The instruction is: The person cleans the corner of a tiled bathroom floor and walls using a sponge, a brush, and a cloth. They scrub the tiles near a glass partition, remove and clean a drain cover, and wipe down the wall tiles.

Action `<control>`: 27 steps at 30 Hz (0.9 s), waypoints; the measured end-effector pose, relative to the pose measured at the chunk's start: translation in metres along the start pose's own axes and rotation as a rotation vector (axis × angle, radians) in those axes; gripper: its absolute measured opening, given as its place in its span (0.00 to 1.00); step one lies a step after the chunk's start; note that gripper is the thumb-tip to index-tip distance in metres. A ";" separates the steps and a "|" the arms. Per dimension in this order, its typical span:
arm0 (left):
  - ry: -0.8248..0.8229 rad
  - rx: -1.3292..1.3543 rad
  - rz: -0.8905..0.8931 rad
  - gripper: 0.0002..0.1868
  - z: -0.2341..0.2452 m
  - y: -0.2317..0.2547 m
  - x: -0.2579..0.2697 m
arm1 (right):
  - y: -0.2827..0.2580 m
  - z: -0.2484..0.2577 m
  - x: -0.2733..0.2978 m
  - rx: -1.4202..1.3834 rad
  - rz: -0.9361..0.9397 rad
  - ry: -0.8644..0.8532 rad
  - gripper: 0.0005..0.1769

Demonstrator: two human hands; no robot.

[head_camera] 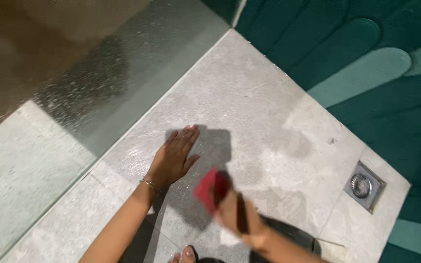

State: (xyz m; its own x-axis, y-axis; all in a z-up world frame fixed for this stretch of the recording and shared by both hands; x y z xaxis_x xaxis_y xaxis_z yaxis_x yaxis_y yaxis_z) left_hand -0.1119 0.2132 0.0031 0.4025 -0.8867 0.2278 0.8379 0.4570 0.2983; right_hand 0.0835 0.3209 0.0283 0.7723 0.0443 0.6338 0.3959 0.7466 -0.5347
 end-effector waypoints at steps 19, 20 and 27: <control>0.164 0.093 -0.047 0.31 0.030 0.017 -0.027 | -0.042 -0.023 -0.001 0.060 -0.039 0.049 0.24; 0.113 0.089 0.011 0.29 0.029 0.012 -0.030 | -0.041 -0.018 0.001 0.075 0.003 0.057 0.24; 0.230 0.123 -0.019 0.31 0.039 0.009 -0.032 | 0.207 0.130 0.058 -0.119 -0.736 0.419 0.44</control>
State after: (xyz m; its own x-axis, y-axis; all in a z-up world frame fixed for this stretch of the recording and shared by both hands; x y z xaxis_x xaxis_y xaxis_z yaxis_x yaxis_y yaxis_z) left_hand -0.1314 0.2481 0.0346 0.4719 -0.8816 0.0087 0.8008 0.4327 0.4140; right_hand 0.1454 0.5638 0.0268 0.4086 -0.6909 0.5964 0.9000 0.4135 -0.1376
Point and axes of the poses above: each hand's wrist, its own x-axis away from the middle knuckle, its own z-axis out of the back of the hand, y = z × x, the point moved 5 cm from there along -x, towards the middle knuckle, and after that the axes turned 15 degrees about -y, right-handed, at the moved point
